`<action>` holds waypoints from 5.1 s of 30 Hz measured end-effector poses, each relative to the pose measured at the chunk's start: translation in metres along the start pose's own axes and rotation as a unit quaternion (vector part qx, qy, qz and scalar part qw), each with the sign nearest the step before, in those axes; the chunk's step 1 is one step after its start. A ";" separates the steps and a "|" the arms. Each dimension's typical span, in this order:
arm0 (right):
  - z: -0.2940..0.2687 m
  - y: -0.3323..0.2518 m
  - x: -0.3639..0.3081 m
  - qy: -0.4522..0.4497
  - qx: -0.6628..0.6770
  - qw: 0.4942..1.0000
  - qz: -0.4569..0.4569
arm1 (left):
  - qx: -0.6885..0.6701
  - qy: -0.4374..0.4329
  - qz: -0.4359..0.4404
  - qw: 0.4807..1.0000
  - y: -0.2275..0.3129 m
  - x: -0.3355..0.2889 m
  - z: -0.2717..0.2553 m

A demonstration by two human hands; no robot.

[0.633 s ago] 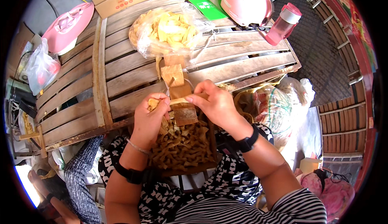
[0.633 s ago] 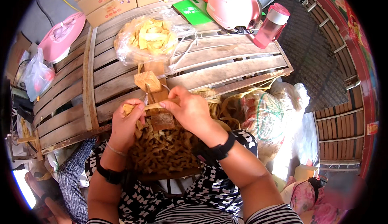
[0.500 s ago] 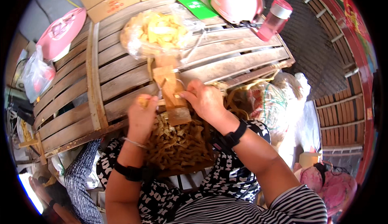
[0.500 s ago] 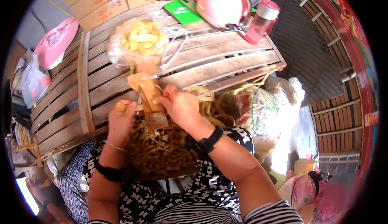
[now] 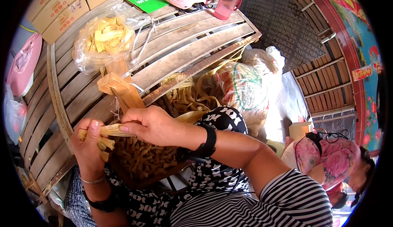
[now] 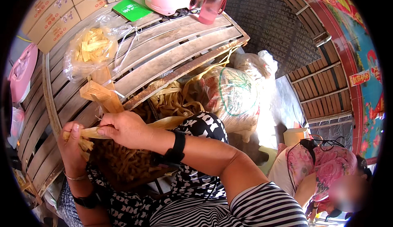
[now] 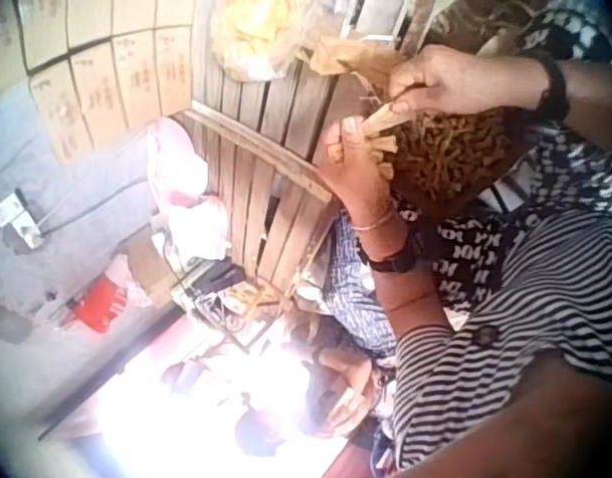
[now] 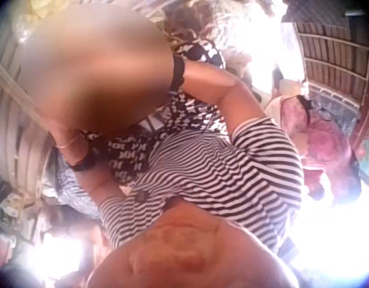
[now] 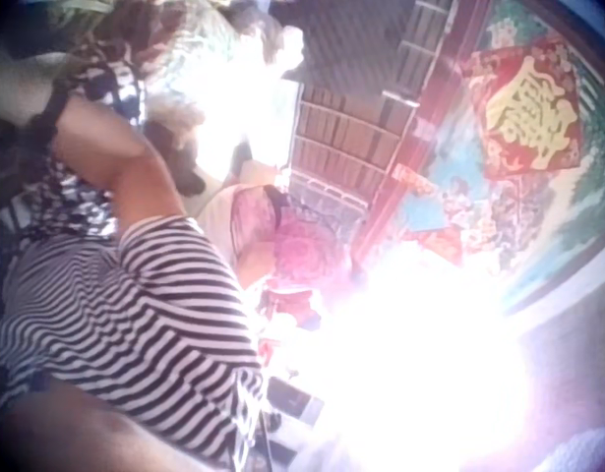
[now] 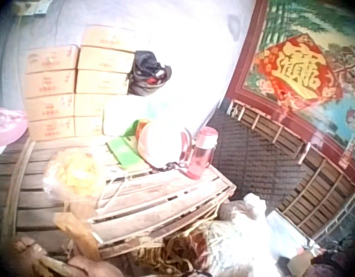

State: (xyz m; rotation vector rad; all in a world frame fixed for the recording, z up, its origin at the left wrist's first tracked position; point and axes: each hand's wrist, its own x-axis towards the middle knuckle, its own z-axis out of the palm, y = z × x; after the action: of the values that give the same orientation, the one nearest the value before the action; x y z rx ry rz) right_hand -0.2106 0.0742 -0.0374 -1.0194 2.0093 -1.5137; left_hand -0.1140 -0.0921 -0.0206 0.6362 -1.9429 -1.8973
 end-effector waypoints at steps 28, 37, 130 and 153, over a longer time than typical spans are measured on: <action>0.016 -0.010 -0.003 -0.009 0.417 0.884 0.212 | 0.373 0.004 0.411 0.832 0.007 -0.014 0.012; 0.007 -0.003 -0.008 -0.027 -0.208 0.963 -0.171 | 0.344 -0.162 0.269 0.885 -0.012 -0.011 0.007; -0.027 -0.005 -0.013 -0.226 0.432 0.838 0.245 | -0.101 -0.066 0.030 0.992 0.030 -0.017 -0.002; -0.026 0.011 0.017 0.144 -0.254 0.956 -0.013 | -0.169 -0.041 -0.123 0.977 -0.019 0.018 0.022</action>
State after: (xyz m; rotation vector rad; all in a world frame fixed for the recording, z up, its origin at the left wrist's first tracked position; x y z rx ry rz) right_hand -0.2435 0.0790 -0.0379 -1.0551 2.6934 -1.2353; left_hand -0.1395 -0.0839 -0.0414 0.7295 -1.5864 -2.3708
